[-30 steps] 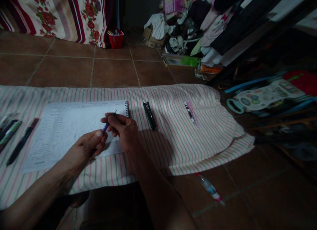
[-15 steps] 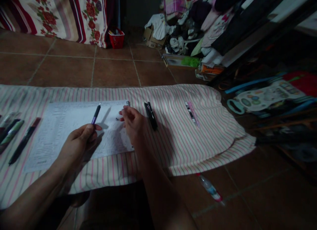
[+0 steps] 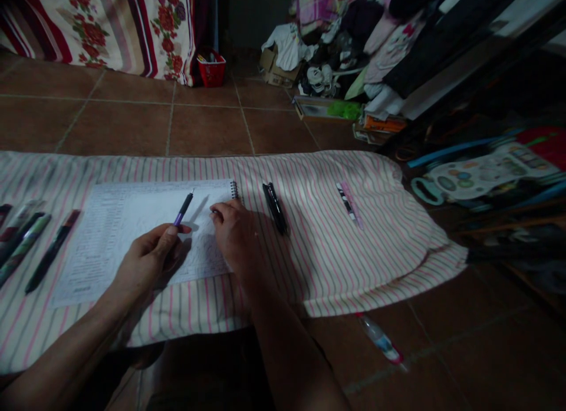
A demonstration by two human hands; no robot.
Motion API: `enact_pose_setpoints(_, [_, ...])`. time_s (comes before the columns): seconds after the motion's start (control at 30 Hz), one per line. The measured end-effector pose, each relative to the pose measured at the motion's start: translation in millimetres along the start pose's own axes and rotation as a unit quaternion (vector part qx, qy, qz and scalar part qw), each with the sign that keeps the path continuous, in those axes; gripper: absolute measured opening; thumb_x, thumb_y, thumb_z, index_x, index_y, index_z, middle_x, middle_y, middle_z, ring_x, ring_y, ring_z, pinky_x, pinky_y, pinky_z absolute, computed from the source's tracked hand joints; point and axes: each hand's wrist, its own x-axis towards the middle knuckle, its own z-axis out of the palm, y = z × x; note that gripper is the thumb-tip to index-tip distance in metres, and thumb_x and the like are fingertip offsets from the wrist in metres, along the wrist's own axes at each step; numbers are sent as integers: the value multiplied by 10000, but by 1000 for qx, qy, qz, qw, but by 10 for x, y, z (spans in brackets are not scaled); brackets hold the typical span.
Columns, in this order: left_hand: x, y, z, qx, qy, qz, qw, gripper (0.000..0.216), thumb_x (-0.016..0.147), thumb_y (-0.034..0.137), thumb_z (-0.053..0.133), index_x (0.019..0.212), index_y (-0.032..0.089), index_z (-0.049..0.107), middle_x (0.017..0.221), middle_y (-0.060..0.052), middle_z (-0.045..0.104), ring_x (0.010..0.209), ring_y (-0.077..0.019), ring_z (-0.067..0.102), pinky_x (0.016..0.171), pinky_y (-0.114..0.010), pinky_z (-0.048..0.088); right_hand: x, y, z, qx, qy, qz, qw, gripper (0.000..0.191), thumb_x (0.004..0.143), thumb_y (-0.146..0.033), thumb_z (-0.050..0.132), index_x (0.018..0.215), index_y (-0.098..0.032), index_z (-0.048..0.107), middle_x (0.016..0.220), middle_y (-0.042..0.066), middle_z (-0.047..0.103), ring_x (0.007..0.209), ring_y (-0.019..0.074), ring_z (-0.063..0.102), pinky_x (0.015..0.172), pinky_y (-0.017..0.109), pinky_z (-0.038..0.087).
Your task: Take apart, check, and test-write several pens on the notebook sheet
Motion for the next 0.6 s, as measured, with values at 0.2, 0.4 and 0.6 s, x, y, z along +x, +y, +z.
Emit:
enact_pose_setpoints(0.2, [-4,-10,-2,0,-6,11,1000,420,767,469,605,1025,137,593,512,64,462,386,-46,354,389,-173,247,55,6,-24,152,30,67,986,124,796,-223,576,845,-234,689,821,23,684,756,161,619,727,314,462])
enact_pose_setpoints(0.4, [-22,-19,2,46,2,51,998,432,771,460,593,1084,162,568,510,65,492,377,-64,371,373,-180,278,98,-49,-158,431,37,236,870,137,672,-257,693,791,-190,690,762,9,699,684,111,625,563,211,412])
enact_pose_setpoints(0.6, [-51,-72,27,141,0,88,986,324,822,399,524,1049,181,600,590,19,565,452,-99,490,437,-203,383,95,-56,-240,566,19,311,763,92,638,-183,722,725,-173,695,743,5,705,643,68,599,513,166,379])
